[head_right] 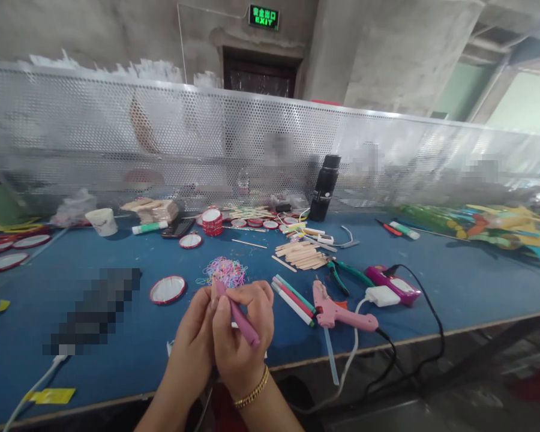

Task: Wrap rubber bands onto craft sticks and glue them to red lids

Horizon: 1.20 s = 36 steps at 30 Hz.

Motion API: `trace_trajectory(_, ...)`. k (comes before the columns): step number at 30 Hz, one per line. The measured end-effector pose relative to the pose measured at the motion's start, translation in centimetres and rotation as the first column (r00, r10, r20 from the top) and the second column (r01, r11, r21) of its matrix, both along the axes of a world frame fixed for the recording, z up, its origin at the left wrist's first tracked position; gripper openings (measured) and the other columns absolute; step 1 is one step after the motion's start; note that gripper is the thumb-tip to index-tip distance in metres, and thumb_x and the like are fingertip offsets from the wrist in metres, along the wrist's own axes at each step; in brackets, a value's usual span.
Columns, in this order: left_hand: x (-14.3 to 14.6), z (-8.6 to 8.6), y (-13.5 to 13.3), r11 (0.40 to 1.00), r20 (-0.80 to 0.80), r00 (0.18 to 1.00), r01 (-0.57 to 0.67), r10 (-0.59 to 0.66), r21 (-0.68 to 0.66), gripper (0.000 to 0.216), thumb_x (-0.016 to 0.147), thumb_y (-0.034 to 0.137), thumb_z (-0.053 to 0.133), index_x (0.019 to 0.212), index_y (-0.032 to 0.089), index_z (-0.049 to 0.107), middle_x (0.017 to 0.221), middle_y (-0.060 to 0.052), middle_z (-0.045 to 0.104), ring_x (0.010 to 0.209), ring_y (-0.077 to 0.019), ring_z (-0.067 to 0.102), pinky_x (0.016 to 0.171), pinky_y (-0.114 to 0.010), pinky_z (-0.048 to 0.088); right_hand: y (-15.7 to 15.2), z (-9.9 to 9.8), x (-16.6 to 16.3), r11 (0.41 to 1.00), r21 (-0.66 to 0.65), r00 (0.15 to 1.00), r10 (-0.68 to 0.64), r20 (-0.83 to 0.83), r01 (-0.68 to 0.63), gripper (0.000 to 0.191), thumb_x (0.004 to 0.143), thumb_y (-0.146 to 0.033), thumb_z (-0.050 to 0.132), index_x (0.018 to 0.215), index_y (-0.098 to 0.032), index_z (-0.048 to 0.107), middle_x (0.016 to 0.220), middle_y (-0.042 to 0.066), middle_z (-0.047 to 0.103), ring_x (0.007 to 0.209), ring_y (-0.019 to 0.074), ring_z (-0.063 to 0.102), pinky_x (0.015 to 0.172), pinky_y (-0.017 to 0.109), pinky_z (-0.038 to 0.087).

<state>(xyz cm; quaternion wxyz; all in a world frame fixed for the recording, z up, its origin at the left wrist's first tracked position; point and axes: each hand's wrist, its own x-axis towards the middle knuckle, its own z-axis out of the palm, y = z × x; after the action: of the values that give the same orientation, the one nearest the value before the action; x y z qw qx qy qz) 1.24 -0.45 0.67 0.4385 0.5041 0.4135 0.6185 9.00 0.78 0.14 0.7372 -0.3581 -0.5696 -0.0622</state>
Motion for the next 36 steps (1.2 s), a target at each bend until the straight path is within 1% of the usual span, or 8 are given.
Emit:
trace_trajectory(6, -0.1, 0.11, 0.05, 0.999, -0.006, 0.999, -0.037, 0.038, 0.017, 0.051, 0.085, 0.072, 0.067, 0.076, 0.022, 0.061, 0.074, 0.0, 0.058, 0.07, -0.0165, 0.05, 0.066, -0.028, 0.045, 0.1, -0.24, -0.2, 1.0, -0.004, 1.0, -0.009, 0.022, 0.009, 0.009, 0.096, -0.015, 0.058, 0.096, -0.023, 0.061, 0.084, 0.0, 0.065, 0.075, 0.0164, 0.063, 0.086, 0.042, 0.05)
trace_trajectory(9, -0.17, 0.07, 0.06, 0.999, -0.013, 0.999, -0.05, 0.05, 0.02, 0.05, 0.087, 0.071, 0.066, 0.082, 0.022, 0.063, 0.078, -0.001, 0.06, 0.073, -0.0169, 0.052, 0.07, -0.029, 0.047, 0.22, -0.35, -0.23, 1.0, -0.015, 1.0, -0.012, 0.027, 0.012, 0.009, 0.095, -0.013, 0.058, 0.096, -0.022, 0.06, 0.084, 0.0, 0.065, 0.076, 0.0164, 0.062, 0.085, 0.041, 0.05)
trace_trajectory(12, -0.19, -0.12, 0.08, 0.999, -0.026, 0.999, -0.035, 0.035, 0.0, 0.049, 0.089, 0.071, 0.062, 0.084, 0.022, 0.063, 0.08, -0.001, 0.06, 0.074, -0.0169, 0.052, 0.07, -0.029, 0.046, 0.27, -0.47, -0.24, 1.0, -0.01, 1.0, -0.028, -0.013, 0.028, 0.011, 0.096, -0.012, 0.058, 0.096, -0.022, 0.06, 0.084, 0.001, 0.064, 0.077, 0.0167, 0.061, 0.081, 0.039, 0.05)
trace_trajectory(15, -0.18, -0.31, 0.16, 1.0, 0.002, 1.0, -0.026, 0.026, -0.007, 0.049, 0.089, 0.071, 0.063, 0.082, 0.022, 0.062, 0.079, 0.0, 0.058, 0.072, -0.0163, 0.051, 0.068, -0.028, 0.045, 0.18, -0.55, -0.27, 1.0, 0.02, 1.0, -0.009, -0.023, 0.009, 0.01, 0.095, -0.013, 0.057, 0.097, -0.023, 0.06, 0.084, 0.0, 0.065, 0.077, 0.0171, 0.062, 0.084, 0.042, 0.05)
trace_trajectory(20, -0.24, -0.14, 0.23, 0.999, 0.025, 0.999, -0.039, 0.039, 0.009, 0.049, 0.085, 0.07, 0.069, 0.08, 0.022, 0.064, 0.077, 0.0, 0.059, 0.073, -0.0164, 0.051, 0.07, -0.028, 0.045, 0.17, -0.44, -0.37, 1.0, 0.005, 1.0, 0.022, 0.014, -0.022, 0.008, 0.095, -0.015, 0.058, 0.096, -0.023, 0.059, 0.083, -0.001, 0.066, 0.075, 0.0164, 0.064, 0.091, 0.045, 0.048)
trace_trajectory(25, -0.19, -0.04, 0.27, 0.999, 0.0, 1.0, -0.028, 0.028, 0.034, 0.045, 0.089, 0.067, 0.067, 0.088, 0.022, 0.068, 0.08, -0.001, 0.061, 0.075, -0.0172, 0.053, 0.072, -0.028, 0.047, 0.25, -0.29, -0.32, 1.0, -0.006, 0.999, 0.028, 0.016, -0.028, 0.008, 0.095, -0.016, 0.058, 0.096, -0.023, 0.059, 0.083, -0.001, 0.067, 0.074, 0.0162, 0.065, 0.092, 0.044, 0.047)
trace_trajectory(30, -0.1, -0.17, 0.37, 1.0, -0.013, 1.0, -0.014, 0.014, 0.019, 0.046, 0.09, 0.067, 0.065, 0.087, 0.021, 0.065, 0.08, 0.0, 0.061, 0.075, -0.0167, 0.053, 0.072, -0.028, 0.047, 0.2, -0.51, -0.3, 0.999, -0.03, 0.999, 0.03, 0.019, -0.029, 0.008, 0.096, -0.016, 0.058, 0.096, -0.023, 0.06, 0.084, -0.001, 0.067, 0.076, 0.0163, 0.065, 0.093, 0.044, 0.047)
trace_trajectory(36, -0.11, -0.16, 0.31, 1.0, -0.029, 0.999, -0.022, 0.022, 0.0, 0.048, 0.091, 0.069, 0.061, 0.087, 0.022, 0.062, 0.079, 0.001, 0.057, 0.073, -0.0161, 0.051, 0.07, -0.028, 0.046, 0.3, -0.86, -0.39, 1.0, -0.009, 1.0, -0.002, -0.004, 0.002, 0.01, 0.095, -0.014, 0.059, 0.097, -0.023, 0.059, 0.085, 0.0, 0.066, 0.077, 0.0168, 0.064, 0.09, 0.044, 0.049)
